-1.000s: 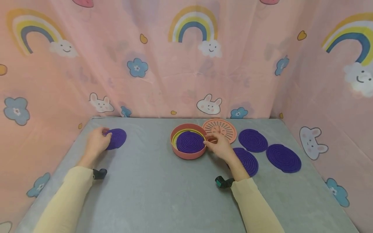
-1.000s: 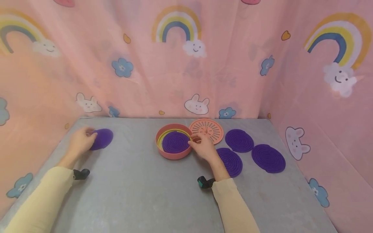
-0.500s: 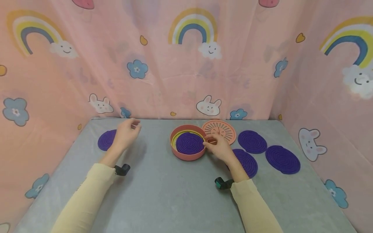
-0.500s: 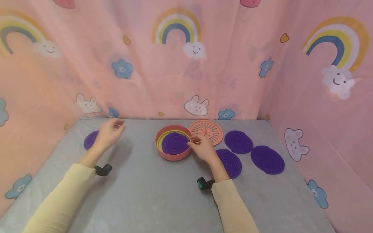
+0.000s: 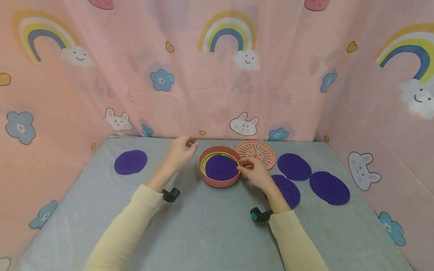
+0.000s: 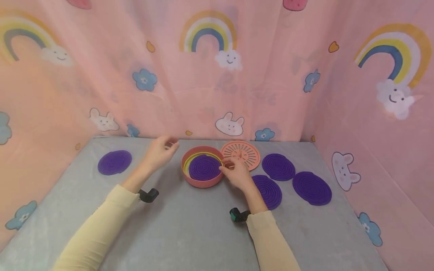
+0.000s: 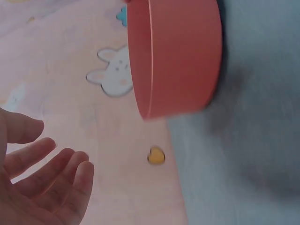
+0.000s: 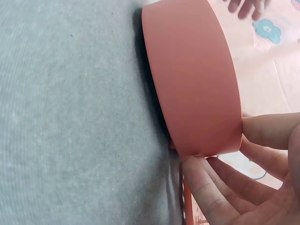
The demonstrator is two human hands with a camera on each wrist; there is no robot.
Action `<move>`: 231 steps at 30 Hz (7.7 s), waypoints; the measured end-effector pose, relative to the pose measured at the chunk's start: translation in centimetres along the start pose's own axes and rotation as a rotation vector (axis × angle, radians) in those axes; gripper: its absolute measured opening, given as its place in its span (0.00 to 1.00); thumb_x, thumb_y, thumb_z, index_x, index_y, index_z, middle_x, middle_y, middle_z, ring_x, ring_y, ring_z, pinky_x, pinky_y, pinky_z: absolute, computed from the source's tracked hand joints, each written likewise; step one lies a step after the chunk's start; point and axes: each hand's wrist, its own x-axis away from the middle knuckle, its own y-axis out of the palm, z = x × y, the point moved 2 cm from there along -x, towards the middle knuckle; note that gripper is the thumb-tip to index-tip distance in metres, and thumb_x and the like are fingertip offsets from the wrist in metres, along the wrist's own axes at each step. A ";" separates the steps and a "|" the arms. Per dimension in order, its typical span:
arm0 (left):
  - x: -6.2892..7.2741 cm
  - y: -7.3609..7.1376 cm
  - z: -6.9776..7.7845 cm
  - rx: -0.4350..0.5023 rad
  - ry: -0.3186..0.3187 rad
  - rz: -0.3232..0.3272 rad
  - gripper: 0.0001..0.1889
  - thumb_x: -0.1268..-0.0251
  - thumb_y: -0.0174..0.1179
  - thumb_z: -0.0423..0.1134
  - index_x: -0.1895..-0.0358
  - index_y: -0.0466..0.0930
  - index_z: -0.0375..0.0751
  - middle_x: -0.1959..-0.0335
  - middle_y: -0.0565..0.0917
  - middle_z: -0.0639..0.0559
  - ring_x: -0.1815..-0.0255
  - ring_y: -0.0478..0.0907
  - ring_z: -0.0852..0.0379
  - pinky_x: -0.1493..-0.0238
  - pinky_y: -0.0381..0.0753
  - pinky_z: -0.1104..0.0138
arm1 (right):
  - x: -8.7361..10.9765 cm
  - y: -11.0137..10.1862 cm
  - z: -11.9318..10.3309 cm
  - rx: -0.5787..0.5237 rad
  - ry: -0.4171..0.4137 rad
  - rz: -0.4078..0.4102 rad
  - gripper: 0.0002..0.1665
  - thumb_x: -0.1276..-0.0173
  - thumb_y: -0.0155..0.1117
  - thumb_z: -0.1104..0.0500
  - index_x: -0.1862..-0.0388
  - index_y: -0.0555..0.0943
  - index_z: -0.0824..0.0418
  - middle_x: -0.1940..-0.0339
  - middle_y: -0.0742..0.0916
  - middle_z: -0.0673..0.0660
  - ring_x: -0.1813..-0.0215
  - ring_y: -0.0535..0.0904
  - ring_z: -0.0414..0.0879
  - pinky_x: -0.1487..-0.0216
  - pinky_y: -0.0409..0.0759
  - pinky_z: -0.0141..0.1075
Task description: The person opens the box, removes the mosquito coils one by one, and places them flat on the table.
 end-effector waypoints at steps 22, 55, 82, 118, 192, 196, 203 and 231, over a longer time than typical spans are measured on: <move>-1.2 6.8 1.9 0.050 -0.167 -0.270 0.19 0.22 0.56 0.45 0.37 0.77 0.37 0.40 0.82 0.40 0.37 0.77 0.43 0.37 0.78 0.49 | 0.0 0.0 0.0 -0.025 0.022 -0.003 0.21 0.27 0.67 0.57 0.39 0.81 0.63 0.46 0.85 0.62 0.48 0.84 0.55 0.54 0.86 0.44; -0.5 8.4 2.3 0.040 -0.199 -0.215 0.19 0.28 0.58 0.31 0.36 0.75 0.34 0.35 0.76 0.36 0.31 0.71 0.39 0.31 0.72 0.47 | -0.1 0.2 0.1 -0.051 0.033 -0.005 0.20 0.27 0.67 0.57 0.39 0.81 0.63 0.47 0.86 0.63 0.52 0.85 0.53 0.57 0.87 0.42; -0.4 6.6 1.9 0.187 -0.174 -0.179 0.11 0.29 0.61 0.30 0.48 0.85 0.38 0.41 0.83 0.41 0.43 0.79 0.45 0.42 0.80 0.51 | 0.0 0.0 0.2 -0.052 0.030 -0.010 0.21 0.27 0.68 0.56 0.39 0.80 0.63 0.45 0.85 0.63 0.47 0.84 0.55 0.54 0.87 0.43; 3.7 -5.7 -5.6 0.123 -0.136 0.119 0.14 0.27 0.59 0.31 0.41 0.81 0.34 0.36 0.78 0.38 0.42 0.78 0.37 0.45 0.82 0.51 | 0.3 -0.2 0.0 -0.043 0.017 0.010 0.19 0.28 0.68 0.58 0.41 0.82 0.61 0.48 0.86 0.60 0.48 0.83 0.54 0.57 0.87 0.40; 0.2 4.4 2.2 0.078 -0.048 -0.139 0.15 0.23 0.57 0.41 0.43 0.81 0.35 0.46 0.85 0.42 0.46 0.82 0.44 0.46 0.83 0.50 | 0.4 0.0 0.1 -0.064 0.016 -0.019 0.19 0.27 0.67 0.59 0.40 0.81 0.64 0.48 0.85 0.62 0.48 0.82 0.56 0.57 0.87 0.40; -0.1 5.5 2.1 0.084 -0.093 -0.157 0.16 0.23 0.57 0.42 0.43 0.81 0.35 0.46 0.84 0.41 0.45 0.81 0.43 0.45 0.82 0.49 | 0.3 0.0 0.1 -0.060 0.009 -0.011 0.19 0.27 0.67 0.59 0.41 0.81 0.64 0.49 0.85 0.62 0.49 0.83 0.55 0.57 0.87 0.40; -0.8 7.3 2.1 0.037 -0.228 -0.204 0.17 0.24 0.56 0.43 0.41 0.80 0.36 0.44 0.83 0.39 0.43 0.80 0.42 0.44 0.81 0.50 | 0.2 -0.1 0.1 -0.085 0.016 -0.023 0.19 0.27 0.67 0.60 0.40 0.80 0.65 0.48 0.84 0.63 0.49 0.83 0.55 0.58 0.88 0.39; -1.1 7.9 1.7 0.137 -0.265 -0.173 0.19 0.30 0.62 0.33 0.37 0.77 0.37 0.38 0.79 0.38 0.36 0.75 0.40 0.39 0.79 0.50 | 0.1 0.0 0.1 -0.097 0.019 -0.037 0.20 0.26 0.66 0.60 0.39 0.80 0.64 0.48 0.85 0.64 0.49 0.83 0.55 0.58 0.88 0.39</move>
